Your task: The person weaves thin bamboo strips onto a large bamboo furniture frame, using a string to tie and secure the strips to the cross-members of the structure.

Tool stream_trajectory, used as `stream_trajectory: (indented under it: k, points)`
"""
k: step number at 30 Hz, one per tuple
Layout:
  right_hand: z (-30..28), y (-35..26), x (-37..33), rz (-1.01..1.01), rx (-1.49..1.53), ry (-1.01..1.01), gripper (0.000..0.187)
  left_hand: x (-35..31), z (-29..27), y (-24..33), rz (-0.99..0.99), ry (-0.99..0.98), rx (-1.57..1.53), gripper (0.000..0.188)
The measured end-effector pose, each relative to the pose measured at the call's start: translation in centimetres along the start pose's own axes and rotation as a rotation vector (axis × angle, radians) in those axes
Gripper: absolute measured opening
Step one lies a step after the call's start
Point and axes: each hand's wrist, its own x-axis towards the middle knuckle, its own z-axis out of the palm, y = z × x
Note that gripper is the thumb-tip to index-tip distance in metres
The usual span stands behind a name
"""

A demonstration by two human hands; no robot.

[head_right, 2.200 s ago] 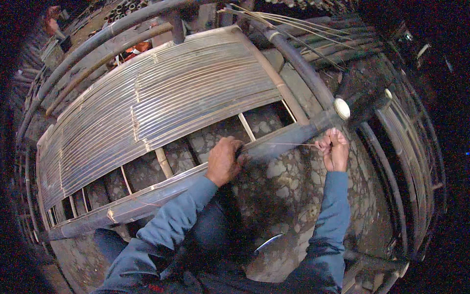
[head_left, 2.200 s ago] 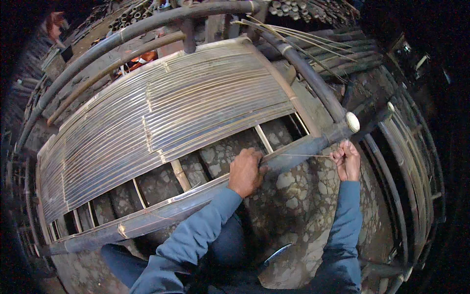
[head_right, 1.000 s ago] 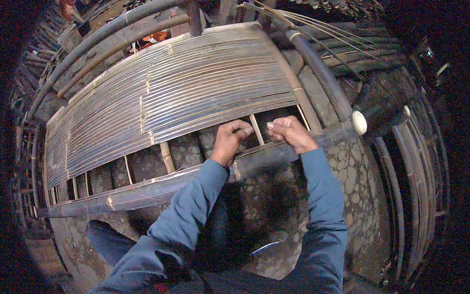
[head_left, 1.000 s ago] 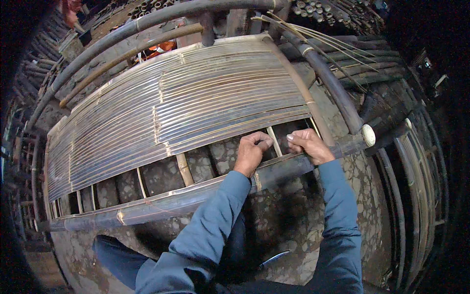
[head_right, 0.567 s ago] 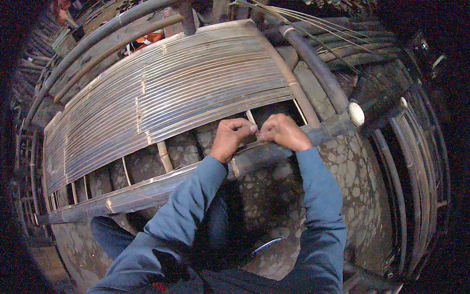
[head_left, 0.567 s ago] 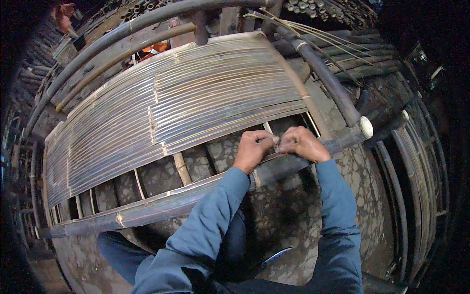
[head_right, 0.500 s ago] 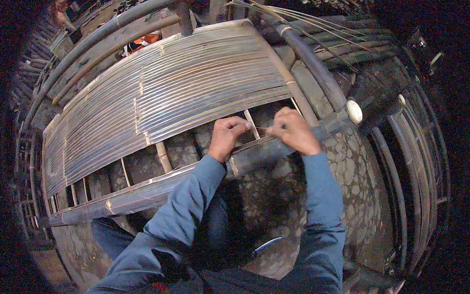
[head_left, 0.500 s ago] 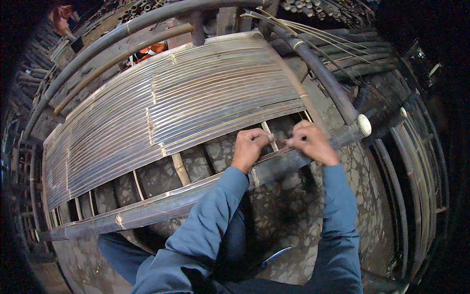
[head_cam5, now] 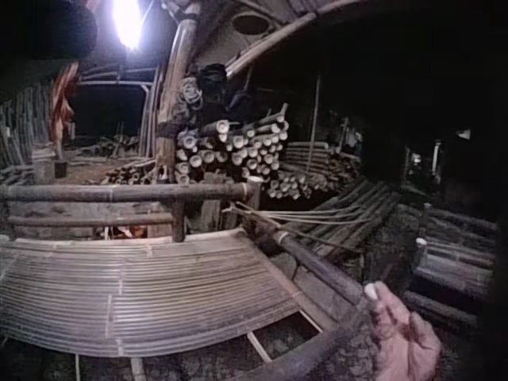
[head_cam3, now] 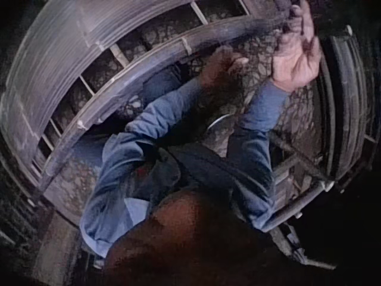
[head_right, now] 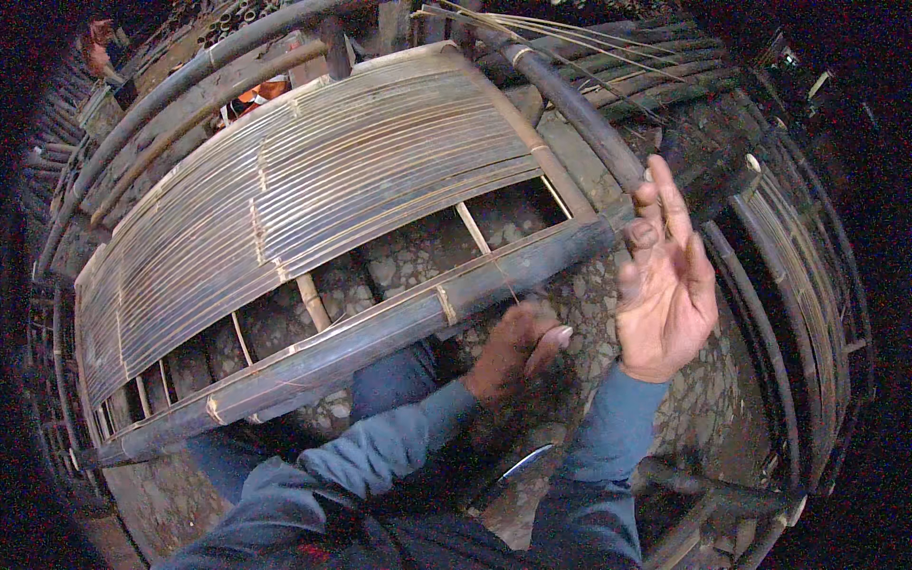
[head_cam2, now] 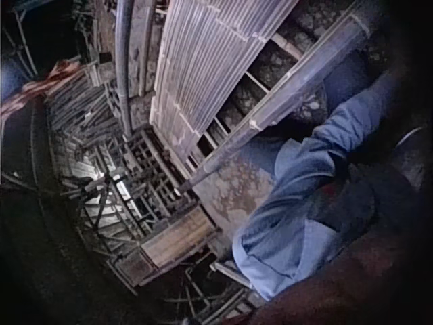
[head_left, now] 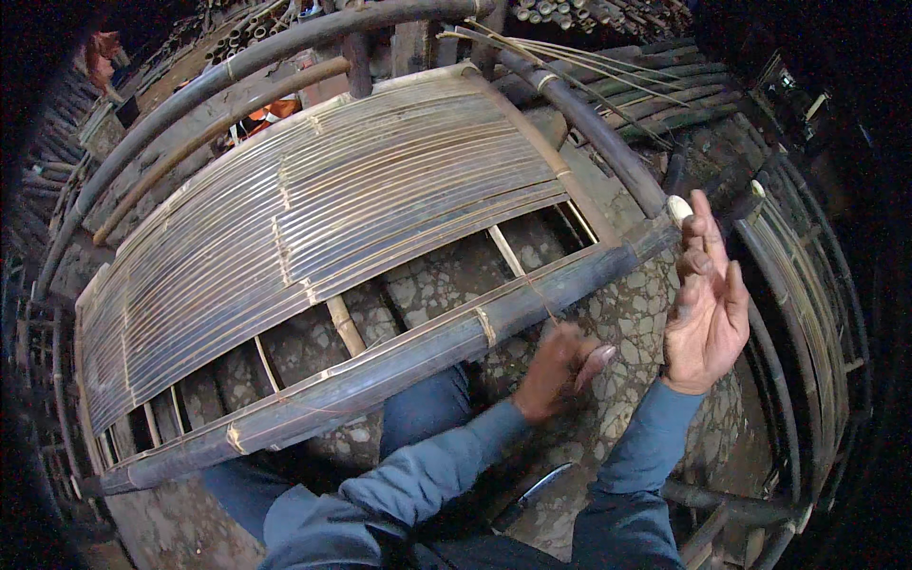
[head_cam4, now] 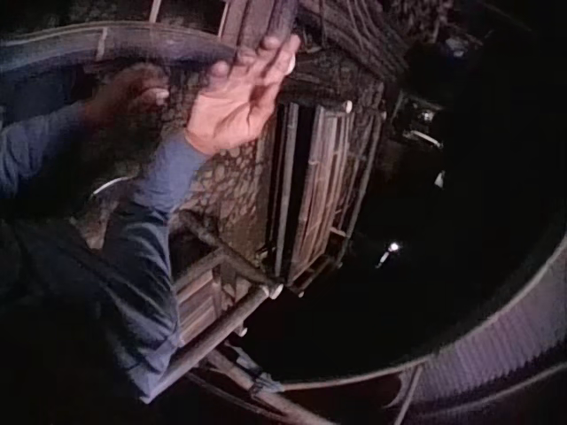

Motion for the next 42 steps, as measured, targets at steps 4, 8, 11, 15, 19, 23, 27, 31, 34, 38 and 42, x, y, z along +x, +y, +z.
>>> stream_trajectory:
  k: [4,8,11,15,19,23,27,31,34,38,42]
  points:
    - [-4.9,2.8,-3.8,0.048,-0.55,0.21,0.065,-3.3,2.6,6.3,-0.216,-0.012,-0.558,0.038]
    - [-9.8,2.0,-13.8,0.433,-0.93,0.359,0.05,-0.9,0.3,16.6,-0.133,-0.168,-1.195,0.05]
    - [-10.5,-1.7,-20.5,0.477,-1.086,0.47,0.043,0.8,-3.8,17.8,-0.34,-0.022,-1.204,0.05]
    - [-10.6,-9.7,-33.8,0.892,-1.742,0.692,0.038,2.8,-3.2,13.6,-0.343,0.224,-1.275,0.047]
    - [-11.6,-12.4,-50.6,1.344,-2.078,0.974,0.042,2.7,-1.8,11.3,-0.371,0.232,-1.282,0.045]
    - [-9.2,-14.0,-68.3,1.661,-2.3,1.164,0.053,2.8,1.0,9.9,-0.303,0.101,-1.041,0.043]
    - [-7.1,-12.6,-71.3,1.638,-1.579,1.701,0.051,-1.0,7.5,4.2,-0.074,-0.006,-0.603,0.037]
    - [-5.0,-12.8,-69.7,1.308,-0.682,1.997,0.049,-14.5,15.0,-4.4,0.046,-0.811,0.273,0.029]
    - [-9.7,-9.8,-57.1,1.516,-1.572,1.305,0.058,-23.4,16.3,-8.6,0.136,-0.876,0.347,0.026]
    - [-10.8,1.6,-24.9,0.704,-1.942,0.949,0.061,-25.5,15.1,-9.0,0.169,-0.757,0.585,0.022]
    - [-17.1,7.1,-13.7,0.039,-1.943,0.603,0.082,-16.7,7.2,0.0,-0.07,-1.168,0.607,0.024]
